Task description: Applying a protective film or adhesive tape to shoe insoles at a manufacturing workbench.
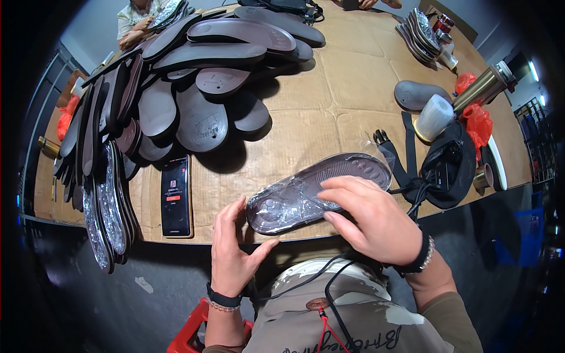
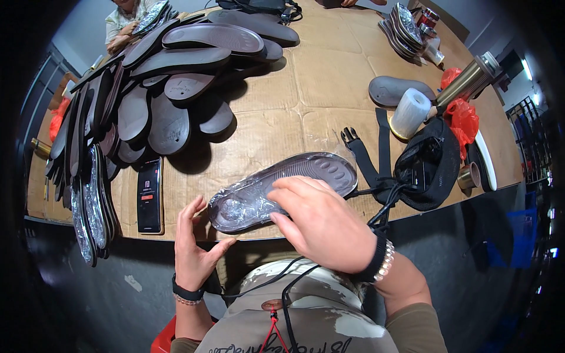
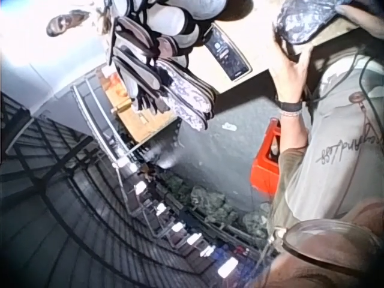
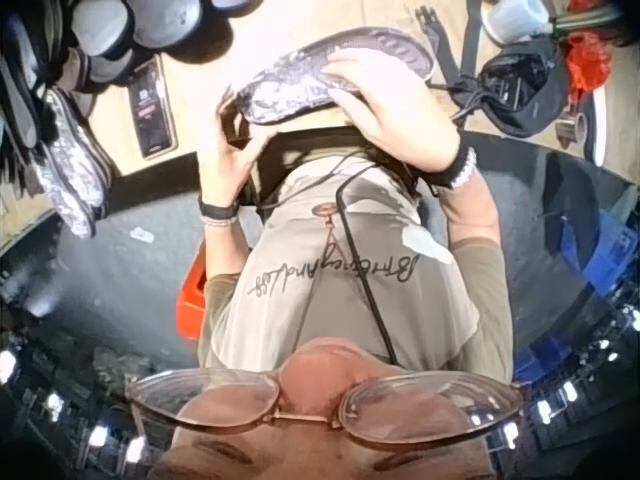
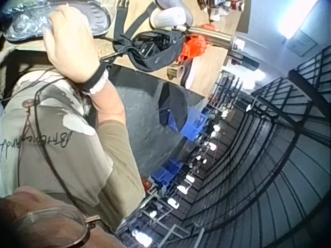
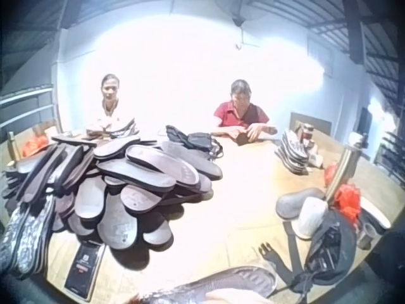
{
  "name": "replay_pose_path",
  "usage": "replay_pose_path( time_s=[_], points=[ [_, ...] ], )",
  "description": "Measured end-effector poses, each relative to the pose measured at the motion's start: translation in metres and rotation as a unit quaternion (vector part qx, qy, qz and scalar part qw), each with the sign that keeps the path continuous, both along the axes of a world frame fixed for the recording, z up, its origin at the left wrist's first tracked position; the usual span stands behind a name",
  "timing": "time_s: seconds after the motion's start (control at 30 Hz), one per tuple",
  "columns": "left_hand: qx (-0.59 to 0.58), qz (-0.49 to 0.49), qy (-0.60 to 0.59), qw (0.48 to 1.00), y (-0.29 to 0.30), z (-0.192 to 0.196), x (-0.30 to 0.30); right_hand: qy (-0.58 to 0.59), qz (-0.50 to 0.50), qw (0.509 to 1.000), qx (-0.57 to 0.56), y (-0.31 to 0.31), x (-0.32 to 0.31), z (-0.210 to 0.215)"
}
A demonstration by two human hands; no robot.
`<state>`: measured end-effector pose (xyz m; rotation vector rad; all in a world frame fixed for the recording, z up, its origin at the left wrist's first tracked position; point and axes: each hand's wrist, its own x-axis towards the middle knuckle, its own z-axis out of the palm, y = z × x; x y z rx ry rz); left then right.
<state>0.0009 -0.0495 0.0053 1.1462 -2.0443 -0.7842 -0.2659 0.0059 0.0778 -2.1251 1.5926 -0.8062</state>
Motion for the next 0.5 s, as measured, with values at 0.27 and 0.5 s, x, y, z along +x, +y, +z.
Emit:
replay_pose_path(
  time_s=[0.27,0.5],
  points=[
    [-0.017,-0.028,-0.021,0.999,-0.013,-0.015,-0.01,0.073,-0.048,0.996,-0.033,-0.038,0.023,-0.042],
    [-0.04,-0.008,-0.065,0.997,-0.015,-0.016,-0.017,0.002,-0.016,0.999,0.029,-0.04,0.014,-0.047]
  ],
)
